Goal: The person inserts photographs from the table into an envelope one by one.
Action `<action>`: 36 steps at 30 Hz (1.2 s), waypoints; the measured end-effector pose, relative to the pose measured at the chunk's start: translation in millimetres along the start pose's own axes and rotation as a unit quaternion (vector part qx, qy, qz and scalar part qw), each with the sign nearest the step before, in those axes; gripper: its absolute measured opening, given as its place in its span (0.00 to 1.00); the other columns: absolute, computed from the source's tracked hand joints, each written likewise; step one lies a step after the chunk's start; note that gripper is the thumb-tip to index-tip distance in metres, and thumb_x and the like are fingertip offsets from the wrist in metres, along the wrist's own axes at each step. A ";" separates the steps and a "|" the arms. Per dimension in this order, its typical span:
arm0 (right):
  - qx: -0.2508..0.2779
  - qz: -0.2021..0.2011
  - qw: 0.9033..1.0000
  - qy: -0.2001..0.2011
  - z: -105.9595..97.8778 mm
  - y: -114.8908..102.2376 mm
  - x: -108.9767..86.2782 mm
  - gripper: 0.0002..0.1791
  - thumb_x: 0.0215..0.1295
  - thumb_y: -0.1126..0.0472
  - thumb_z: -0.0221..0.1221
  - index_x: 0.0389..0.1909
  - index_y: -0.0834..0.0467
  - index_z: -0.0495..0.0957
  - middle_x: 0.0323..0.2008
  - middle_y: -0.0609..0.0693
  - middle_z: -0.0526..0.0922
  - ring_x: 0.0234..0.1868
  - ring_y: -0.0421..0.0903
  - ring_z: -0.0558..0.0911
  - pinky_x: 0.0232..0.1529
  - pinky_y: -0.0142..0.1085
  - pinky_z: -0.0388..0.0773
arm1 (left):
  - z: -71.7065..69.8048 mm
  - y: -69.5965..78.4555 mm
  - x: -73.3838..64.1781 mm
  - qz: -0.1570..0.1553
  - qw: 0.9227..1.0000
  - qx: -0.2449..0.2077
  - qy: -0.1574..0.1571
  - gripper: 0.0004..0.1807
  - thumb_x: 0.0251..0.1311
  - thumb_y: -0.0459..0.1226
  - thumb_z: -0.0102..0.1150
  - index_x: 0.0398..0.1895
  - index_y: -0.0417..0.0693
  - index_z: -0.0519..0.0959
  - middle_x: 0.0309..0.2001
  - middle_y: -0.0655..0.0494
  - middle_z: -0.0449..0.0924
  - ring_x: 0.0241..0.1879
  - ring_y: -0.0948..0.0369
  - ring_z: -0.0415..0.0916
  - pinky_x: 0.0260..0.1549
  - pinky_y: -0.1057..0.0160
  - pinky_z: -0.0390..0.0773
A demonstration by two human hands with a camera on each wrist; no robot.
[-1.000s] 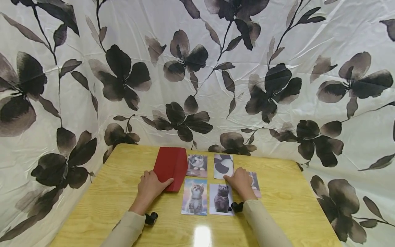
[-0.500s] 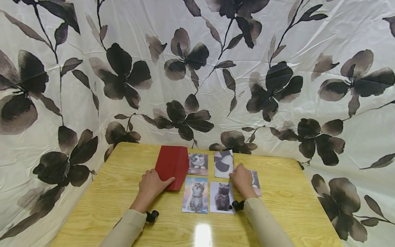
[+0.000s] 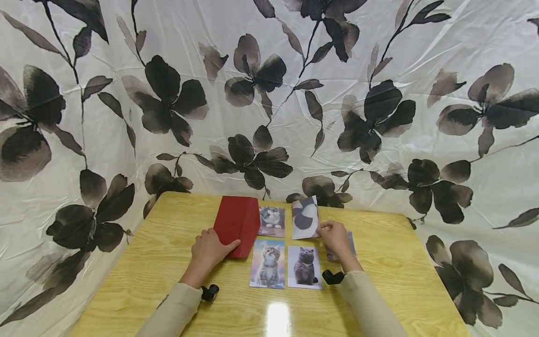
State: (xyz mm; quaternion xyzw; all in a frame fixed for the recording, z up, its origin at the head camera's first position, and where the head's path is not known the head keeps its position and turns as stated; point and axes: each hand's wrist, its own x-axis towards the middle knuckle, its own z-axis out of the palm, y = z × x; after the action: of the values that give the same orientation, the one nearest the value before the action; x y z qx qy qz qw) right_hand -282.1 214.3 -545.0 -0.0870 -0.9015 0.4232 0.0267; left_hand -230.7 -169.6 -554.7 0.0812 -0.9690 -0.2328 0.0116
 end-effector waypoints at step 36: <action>0.199 -0.009 0.977 -0.070 50.3 -38.9 -33.7 0.12 0.70 0.56 0.72 0.48 0.60 0.88 0.35 0.54 0.92 0.39 0.57 0.85 0.37 0.40 0.79 | 7.8 11.5 1.6 -0.005 1.000 -0.009 0.001 0.53 0.57 0.66 0.72 0.58 0.23 0.73 0.49 0.32 0.75 0.47 0.39 0.76 0.42 0.40 0.82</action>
State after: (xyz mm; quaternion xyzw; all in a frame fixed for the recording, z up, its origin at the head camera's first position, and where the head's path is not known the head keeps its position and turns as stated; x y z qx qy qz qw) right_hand -260.4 145.7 -546.5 -0.0418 -0.7993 0.5992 -0.0153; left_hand -234.5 -156.3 -556.5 0.0859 -0.9665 -0.2415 0.0121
